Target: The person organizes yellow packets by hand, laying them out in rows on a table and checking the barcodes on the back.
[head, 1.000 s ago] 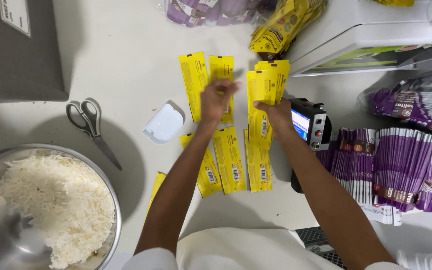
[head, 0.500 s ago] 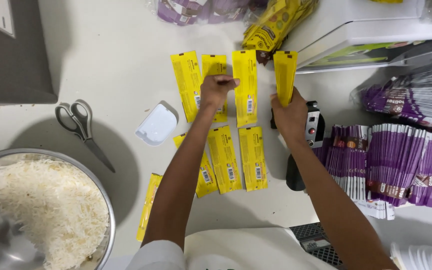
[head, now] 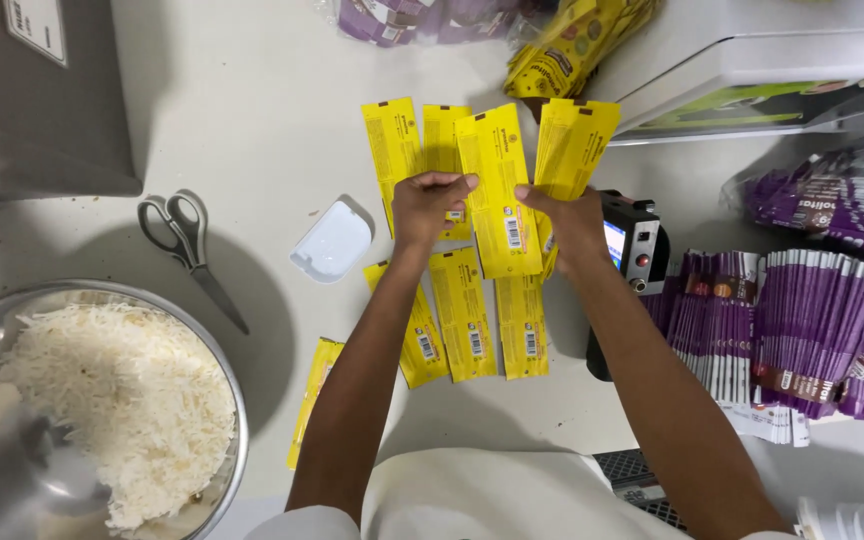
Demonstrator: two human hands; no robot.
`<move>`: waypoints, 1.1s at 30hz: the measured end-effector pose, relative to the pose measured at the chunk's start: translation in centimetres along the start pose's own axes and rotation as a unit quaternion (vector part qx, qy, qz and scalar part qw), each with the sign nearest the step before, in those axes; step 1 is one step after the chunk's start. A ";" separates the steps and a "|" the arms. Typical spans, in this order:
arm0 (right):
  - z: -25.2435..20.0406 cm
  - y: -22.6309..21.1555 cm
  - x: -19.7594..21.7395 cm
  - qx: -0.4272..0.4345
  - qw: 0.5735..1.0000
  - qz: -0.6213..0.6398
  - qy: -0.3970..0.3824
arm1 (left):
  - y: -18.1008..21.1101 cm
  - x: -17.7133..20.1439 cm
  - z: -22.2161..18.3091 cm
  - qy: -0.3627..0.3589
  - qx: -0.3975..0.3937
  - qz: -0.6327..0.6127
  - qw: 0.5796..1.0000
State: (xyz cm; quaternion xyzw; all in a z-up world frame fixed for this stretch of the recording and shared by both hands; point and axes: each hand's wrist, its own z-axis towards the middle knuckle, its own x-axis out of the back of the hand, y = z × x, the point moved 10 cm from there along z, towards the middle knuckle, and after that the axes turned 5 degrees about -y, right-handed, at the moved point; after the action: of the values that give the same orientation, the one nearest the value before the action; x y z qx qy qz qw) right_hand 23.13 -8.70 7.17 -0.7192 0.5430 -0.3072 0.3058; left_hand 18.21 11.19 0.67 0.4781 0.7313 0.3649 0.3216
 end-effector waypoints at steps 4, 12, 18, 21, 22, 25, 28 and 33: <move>0.7 0.7 -0.1 -0.004 1.000 0.012 0.000 | -0.8 0.9 0.9 0.027 -0.013 0.008 1.000; 1.4 0.2 -0.3 0.020 0.998 -0.025 0.056 | 0.2 6.2 2.0 0.120 -0.027 -0.015 0.992; 5.5 1.8 0.9 0.076 0.969 -0.125 0.198 | 3.8 18.7 4.1 0.235 -0.060 0.038 0.970; 6.7 2.5 0.6 0.076 0.940 -0.264 0.204 | 3.3 23.2 6.4 0.271 -0.047 0.124 0.953; 5.8 1.9 0.5 0.077 0.939 -0.265 0.204 | 2.4 24.5 7.9 0.272 -0.047 0.122 0.954; 3.5 -0.7 0.3 0.153 0.918 -0.303 0.206 | 1.0 27.6 10.4 0.303 -0.024 0.195 0.933; 1.4 -2.3 0.4 0.225 0.899 -0.339 0.163 | 1.5 27.7 9.9 0.316 0.022 0.262 0.912; -5.4 2.1 -2.2 -0.067 0.921 -0.374 -0.086 | 3.1 27.2 7.3 0.362 -0.005 0.274 0.891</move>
State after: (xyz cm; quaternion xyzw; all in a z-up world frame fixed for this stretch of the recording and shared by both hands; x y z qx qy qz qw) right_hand 17.21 -7.58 8.70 -0.9124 0.2250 -0.2994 0.1651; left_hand 16.47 39.09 -3.83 0.4926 0.6353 0.5899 -0.0761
